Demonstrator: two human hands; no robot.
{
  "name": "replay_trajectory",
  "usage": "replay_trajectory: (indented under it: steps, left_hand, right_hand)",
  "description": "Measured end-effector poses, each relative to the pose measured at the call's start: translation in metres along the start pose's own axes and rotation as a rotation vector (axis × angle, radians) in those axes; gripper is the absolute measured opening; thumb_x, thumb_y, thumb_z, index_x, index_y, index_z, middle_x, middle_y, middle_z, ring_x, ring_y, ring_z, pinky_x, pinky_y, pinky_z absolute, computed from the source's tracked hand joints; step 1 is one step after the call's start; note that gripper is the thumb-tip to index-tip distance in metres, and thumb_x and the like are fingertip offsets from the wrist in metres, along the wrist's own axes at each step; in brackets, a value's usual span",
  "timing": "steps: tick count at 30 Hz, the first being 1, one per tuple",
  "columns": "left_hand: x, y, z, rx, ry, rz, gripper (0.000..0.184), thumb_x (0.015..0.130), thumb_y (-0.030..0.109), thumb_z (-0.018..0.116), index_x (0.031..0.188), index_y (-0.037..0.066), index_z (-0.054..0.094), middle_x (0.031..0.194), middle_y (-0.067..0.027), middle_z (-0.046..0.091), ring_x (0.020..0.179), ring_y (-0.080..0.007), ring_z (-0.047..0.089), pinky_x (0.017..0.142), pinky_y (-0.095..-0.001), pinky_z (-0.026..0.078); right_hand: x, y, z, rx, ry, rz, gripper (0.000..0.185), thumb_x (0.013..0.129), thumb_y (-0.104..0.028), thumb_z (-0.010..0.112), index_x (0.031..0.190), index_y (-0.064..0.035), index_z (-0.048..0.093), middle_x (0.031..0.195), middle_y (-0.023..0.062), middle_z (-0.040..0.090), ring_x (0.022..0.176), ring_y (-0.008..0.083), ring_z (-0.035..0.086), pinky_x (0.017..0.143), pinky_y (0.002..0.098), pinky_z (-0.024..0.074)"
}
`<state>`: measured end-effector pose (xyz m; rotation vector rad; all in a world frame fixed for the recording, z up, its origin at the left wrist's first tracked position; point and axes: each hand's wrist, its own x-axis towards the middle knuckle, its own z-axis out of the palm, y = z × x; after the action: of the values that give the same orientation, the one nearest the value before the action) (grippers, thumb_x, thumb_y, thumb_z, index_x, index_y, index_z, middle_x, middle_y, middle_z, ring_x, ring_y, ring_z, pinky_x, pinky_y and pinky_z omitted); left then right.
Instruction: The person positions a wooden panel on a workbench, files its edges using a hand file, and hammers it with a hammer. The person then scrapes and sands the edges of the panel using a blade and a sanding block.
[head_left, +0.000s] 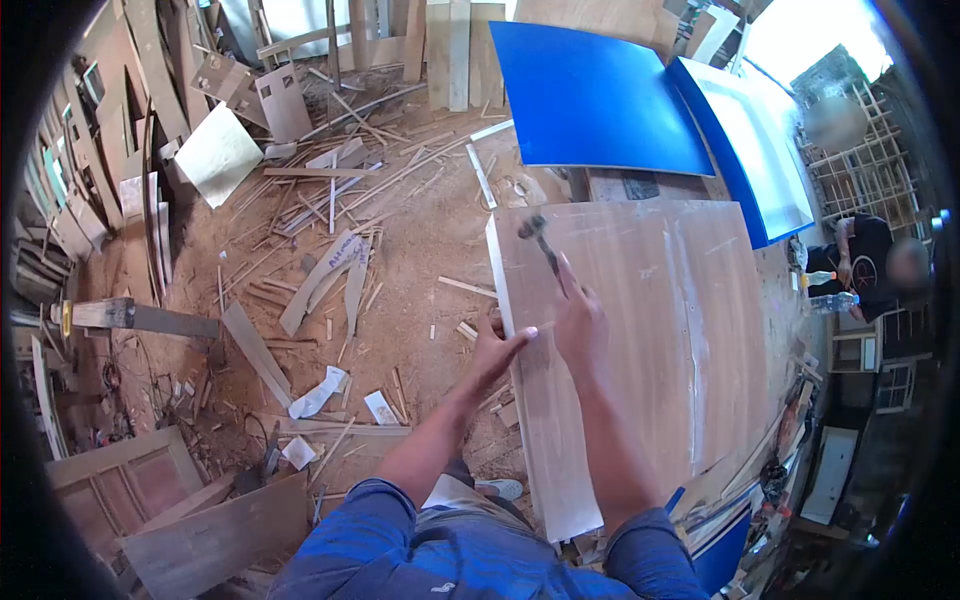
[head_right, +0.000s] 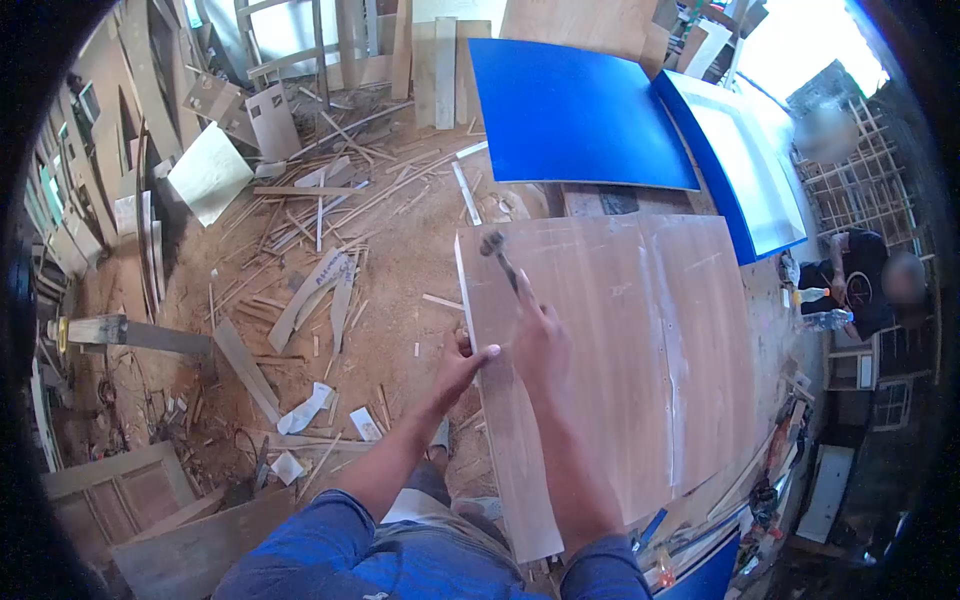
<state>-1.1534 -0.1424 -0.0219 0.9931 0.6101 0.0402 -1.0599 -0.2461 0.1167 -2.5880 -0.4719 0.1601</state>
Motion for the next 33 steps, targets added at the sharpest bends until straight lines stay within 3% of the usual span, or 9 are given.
replay_trajectory:
  steps: [3,8,11,14,16,18,22,28,33]
  left_hand:
    - [0.043,0.029,-0.002,0.073,0.15,-0.064,0.113,0.087,0.033,0.087,0.162,-0.01,0.013,0.131,-0.024,0.065,0.122,-0.0275,0.065,0.102,-0.0384,0.054]
    - [0.152,0.062,-0.018,0.162,0.331,0.167,0.089,0.091,0.049,0.08,0.148,-0.01,0.045,0.123,-0.019,0.068,0.114,-0.0247,0.066,0.098,-0.0388,0.053]
    - [0.207,0.042,-0.038,0.157,0.209,0.203,0.069,0.095,0.045,0.076,0.138,-0.006,0.056,0.117,-0.0151,0.071,0.104,-0.0219,0.069,0.09,-0.0367,0.055]
    - [0.18,0.059,-0.026,-0.013,0.033,0.243,0.051,0.099,0.042,0.07,0.127,0.0,0.064,0.109,-0.0105,0.073,0.094,-0.0194,0.071,0.082,-0.0348,0.056]
    - [0.168,0.067,-0.025,-0.031,0.039,0.204,0.041,0.101,0.041,0.068,0.12,0.004,0.067,0.103,-0.0073,0.074,0.088,-0.0173,0.071,0.078,-0.0335,0.057]
    - [0.144,0.078,-0.011,-0.008,0.118,0.151,0.041,0.1,0.043,0.068,0.12,0.007,0.067,0.105,-0.0061,0.074,0.088,-0.0176,0.071,0.076,-0.0332,0.056]
    - [0.154,0.084,-0.014,0.036,0.174,0.078,0.047,0.098,0.052,0.068,0.123,0.013,0.067,0.109,-0.0044,0.073,0.09,-0.0169,0.068,0.075,-0.0333,0.053]
    - [0.188,0.094,-0.052,0.152,-0.063,-0.1,0.057,0.095,0.062,0.065,0.127,0.015,0.066,0.11,-0.0029,0.071,0.098,-0.0163,0.064,0.083,-0.034,0.05]
    - [0.227,0.102,-0.097,0.109,-0.348,-0.219,0.073,0.092,0.054,0.071,0.148,0.01,0.054,0.13,-0.0044,0.065,0.112,-0.0182,0.062,0.091,-0.0356,0.05]
  right_hand:
    - [-0.047,0.035,-0.014,0.202,0.13,0.021,0.059,0.102,-0.005,0.059,0.159,-0.0186,0.051,0.121,0.0225,0.073,0.106,0.0365,0.071,0.095,0.0416,0.055]
    - [-0.121,0.121,-0.01,0.23,0.345,0.003,0.057,0.101,-0.004,0.061,0.157,-0.0083,0.052,0.131,0.0229,0.071,0.111,0.0284,0.073,0.096,0.0368,0.0545]
    - [-0.147,0.135,-0.02,0.189,0.393,0.075,0.058,0.101,-0.005,0.064,0.158,-0.0104,0.051,0.121,0.0237,0.073,0.097,0.0287,0.073,0.088,0.0364,0.0555]
    - [-0.157,0.14,-0.029,0.247,0.317,0.249,0.056,0.102,-0.006,0.062,0.157,-0.01,0.052,0.116,0.0235,0.074,0.092,0.033,0.074,0.082,0.0417,0.0568]
    - [-0.158,0.145,-0.03,0.23,0.34,0.26,0.058,0.101,-0.008,0.065,0.157,-0.0115,0.052,0.099,0.0226,0.072,0.078,0.029,0.069,0.074,0.0408,0.0546]
    - [-0.155,0.151,-0.027,0.252,0.414,0.204,0.058,0.101,-0.01,0.067,0.157,-0.0115,0.052,0.087,0.0211,0.069,0.071,0.0285,0.067,0.069,0.0399,0.0527]
    - [-0.153,0.161,-0.025,0.278,0.446,0.189,0.057,0.101,-0.01,0.067,0.156,-0.0106,0.053,0.092,0.0226,0.071,0.073,0.0311,0.068,0.072,0.0405,0.0539]
    - [-0.146,0.152,-0.03,0.226,0.429,0.278,0.056,0.099,-0.01,0.069,0.153,-0.0101,0.056,0.094,0.02,0.073,0.077,0.0325,0.071,0.074,0.0409,0.056]
    - [-0.108,0.141,-0.019,0.134,0.461,0.378,0.058,0.098,-0.012,0.071,0.154,-0.0158,0.057,0.091,0.0177,0.072,0.073,0.0299,0.07,0.069,0.0416,0.0555]
